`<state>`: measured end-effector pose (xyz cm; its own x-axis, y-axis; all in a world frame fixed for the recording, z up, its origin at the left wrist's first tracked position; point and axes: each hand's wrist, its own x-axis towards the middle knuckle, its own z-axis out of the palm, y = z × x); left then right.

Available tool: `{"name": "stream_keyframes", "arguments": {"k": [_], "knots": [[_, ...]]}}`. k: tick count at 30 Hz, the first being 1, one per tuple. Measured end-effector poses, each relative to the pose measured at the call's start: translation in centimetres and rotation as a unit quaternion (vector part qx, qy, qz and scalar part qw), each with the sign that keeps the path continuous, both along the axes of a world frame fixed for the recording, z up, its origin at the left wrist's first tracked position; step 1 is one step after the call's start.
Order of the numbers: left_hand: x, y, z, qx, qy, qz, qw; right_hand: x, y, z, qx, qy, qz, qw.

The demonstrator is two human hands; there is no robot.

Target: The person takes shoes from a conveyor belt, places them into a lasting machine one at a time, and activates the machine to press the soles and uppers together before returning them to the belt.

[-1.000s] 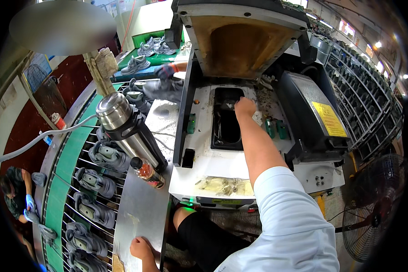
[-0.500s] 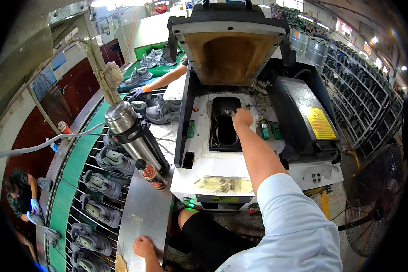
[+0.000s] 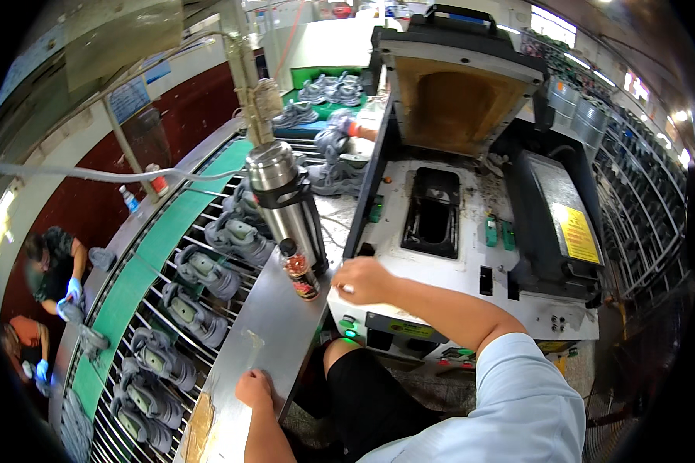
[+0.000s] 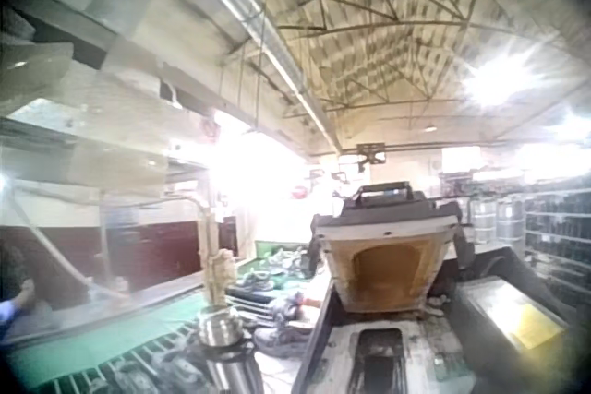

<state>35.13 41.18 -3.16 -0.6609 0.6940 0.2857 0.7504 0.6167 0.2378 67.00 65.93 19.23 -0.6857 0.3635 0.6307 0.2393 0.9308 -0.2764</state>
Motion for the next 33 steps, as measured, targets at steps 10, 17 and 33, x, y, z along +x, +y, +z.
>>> {"name": "stream_keyframes", "arguments": {"k": [10, 17, 33], "knots": [[1.4, -0.2, 3.6, -0.152, 0.049, -0.035, 0.987, -5.8, -2.7, -4.1, 0.004, -0.345, 0.026, 0.938], [1.8, -0.3, 3.5, -0.190, 0.020, -0.013, 0.982, -5.3, -3.2, -4.7, 0.016, -0.336, 0.053, 0.940], [1.3, -0.6, 3.6, -0.216, 0.089, -0.075, 0.969, 8.0, -12.3, 1.5, -0.261, 0.023, -0.128, 0.957]]}}
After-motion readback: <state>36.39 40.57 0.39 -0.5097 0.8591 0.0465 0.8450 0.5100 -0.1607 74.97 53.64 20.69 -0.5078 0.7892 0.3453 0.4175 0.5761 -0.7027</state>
